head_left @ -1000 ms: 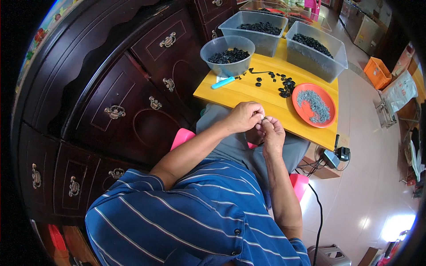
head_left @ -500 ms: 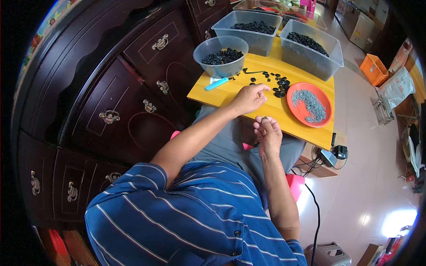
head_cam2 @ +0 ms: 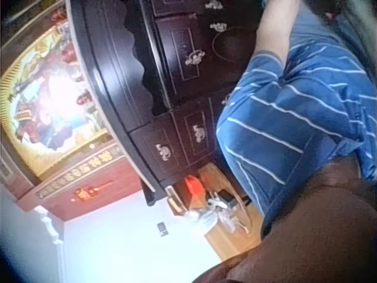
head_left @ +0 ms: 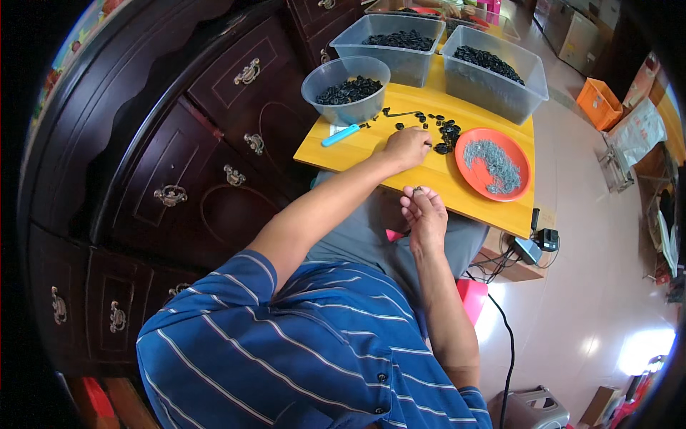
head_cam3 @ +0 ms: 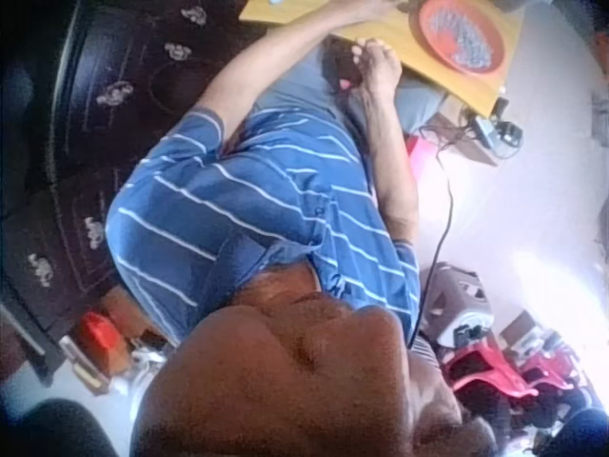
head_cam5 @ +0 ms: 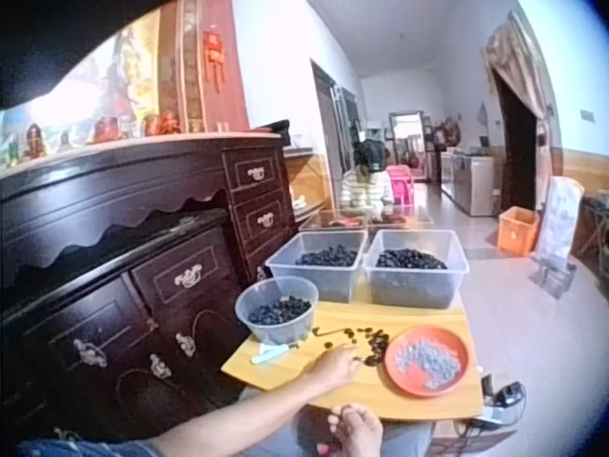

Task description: Assembling small black plastic components by hand on a yellow table.

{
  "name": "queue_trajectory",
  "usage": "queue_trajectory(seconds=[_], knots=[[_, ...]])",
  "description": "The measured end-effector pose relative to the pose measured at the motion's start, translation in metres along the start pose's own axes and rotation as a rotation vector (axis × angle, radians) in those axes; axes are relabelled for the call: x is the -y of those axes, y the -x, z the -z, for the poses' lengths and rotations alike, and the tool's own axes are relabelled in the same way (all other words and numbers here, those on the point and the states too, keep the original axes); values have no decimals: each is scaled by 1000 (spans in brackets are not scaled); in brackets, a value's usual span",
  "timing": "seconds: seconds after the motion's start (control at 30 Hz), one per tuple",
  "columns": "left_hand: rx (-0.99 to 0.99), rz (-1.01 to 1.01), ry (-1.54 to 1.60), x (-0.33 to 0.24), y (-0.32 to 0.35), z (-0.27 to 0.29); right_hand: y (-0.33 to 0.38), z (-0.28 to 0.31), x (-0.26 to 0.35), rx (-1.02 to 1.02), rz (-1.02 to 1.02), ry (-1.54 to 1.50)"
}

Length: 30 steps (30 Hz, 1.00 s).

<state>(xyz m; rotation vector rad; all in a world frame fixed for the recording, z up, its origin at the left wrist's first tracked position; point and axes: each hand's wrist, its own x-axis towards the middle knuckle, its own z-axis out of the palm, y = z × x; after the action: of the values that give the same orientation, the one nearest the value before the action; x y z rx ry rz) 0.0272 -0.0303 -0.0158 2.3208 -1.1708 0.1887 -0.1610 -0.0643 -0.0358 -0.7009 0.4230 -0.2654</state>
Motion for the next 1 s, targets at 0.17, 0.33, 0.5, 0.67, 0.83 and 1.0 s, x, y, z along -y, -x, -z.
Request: queue_trajectory(seconds=[0.17, 0.33, 0.5, 0.67, 0.83, 1.0], knots=[[-61, 43, 33, 12, 22, 4, 1, -2, -2, 5, -12, 25], [-43, 275, 623, -1, 57, 22, 0, 1, -2, -4, 11, 26], [74, 443, 1080, -14, 91, 34, 2, 0, -2, 11, 18, 24], [113, 334, 1115, -21, 108, 41, 0, 0, -4, 15, 18, 44], [143, 291, 1056, -20, 115, 39, 1, 1, -4, 9, 27, 48], [126, 291, 1044, -20, 120, 40, 1, 1, -5, 6, 33, 31]])
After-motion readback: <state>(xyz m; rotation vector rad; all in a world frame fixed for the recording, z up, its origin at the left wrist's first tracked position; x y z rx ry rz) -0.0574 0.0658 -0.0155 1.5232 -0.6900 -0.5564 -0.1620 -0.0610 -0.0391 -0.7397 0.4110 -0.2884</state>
